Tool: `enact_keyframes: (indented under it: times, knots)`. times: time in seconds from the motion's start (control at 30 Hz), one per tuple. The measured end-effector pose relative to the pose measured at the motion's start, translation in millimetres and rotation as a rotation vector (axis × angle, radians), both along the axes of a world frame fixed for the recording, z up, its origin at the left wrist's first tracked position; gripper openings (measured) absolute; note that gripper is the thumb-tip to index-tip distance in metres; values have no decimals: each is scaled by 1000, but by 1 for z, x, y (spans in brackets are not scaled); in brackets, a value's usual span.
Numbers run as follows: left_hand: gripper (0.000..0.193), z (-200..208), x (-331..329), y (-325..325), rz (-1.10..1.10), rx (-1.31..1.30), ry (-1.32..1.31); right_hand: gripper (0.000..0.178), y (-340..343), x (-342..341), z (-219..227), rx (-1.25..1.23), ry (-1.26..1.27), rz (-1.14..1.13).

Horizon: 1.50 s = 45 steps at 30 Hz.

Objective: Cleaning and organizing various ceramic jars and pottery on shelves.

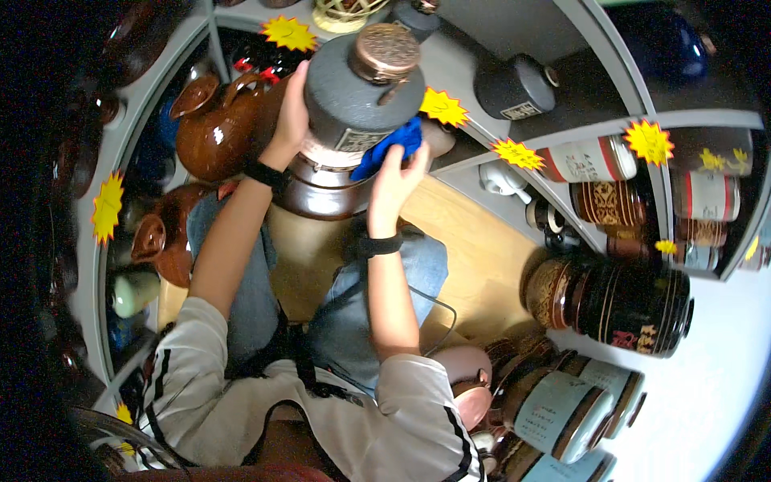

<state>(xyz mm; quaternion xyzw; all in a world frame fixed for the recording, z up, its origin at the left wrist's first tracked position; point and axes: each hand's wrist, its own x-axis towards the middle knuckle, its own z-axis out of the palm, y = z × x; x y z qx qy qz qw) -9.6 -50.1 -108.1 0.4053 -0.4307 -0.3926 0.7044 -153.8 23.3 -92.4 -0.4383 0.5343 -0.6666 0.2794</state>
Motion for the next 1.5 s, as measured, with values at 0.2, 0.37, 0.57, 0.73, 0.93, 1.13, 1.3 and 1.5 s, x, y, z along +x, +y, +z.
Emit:
enact_keyframes:
  times: [0.2, 0.37, 0.57, 0.73, 0.93, 1.13, 1.3, 1.5]
  knots:
    - [51, 20, 1, 8, -114, -4, 191, 26, 6, -17, -10, 19, -27, 69]
    - [50, 22, 2, 18, -189, 30, 326, 16, 14, -17, 7, 54, -145, 91]
    - [47, 23, 8, 13, -224, -23, 263, 18, 6, -57, -4, 156, -315, 49]
    - [46, 22, 8, 12, -187, -13, 249, 11, 9, -49, 19, 337, -524, -51]
    - [44, 19, 6, 8, -212, -78, 203, 27, 3, -61, -9, 485, -376, 185]
    - [43, 19, 11, 9, -239, -44, 232, 60, 4, -46, -36, 230, 897, 3]
    - [43, 13, 13, 4, -223, -86, 198, 66, 14, -43, -17, 240, 706, -92]
    - [42, 9, 10, 1, -189, -91, 196, 55, 15, -48, -16, 388, 777, 68]
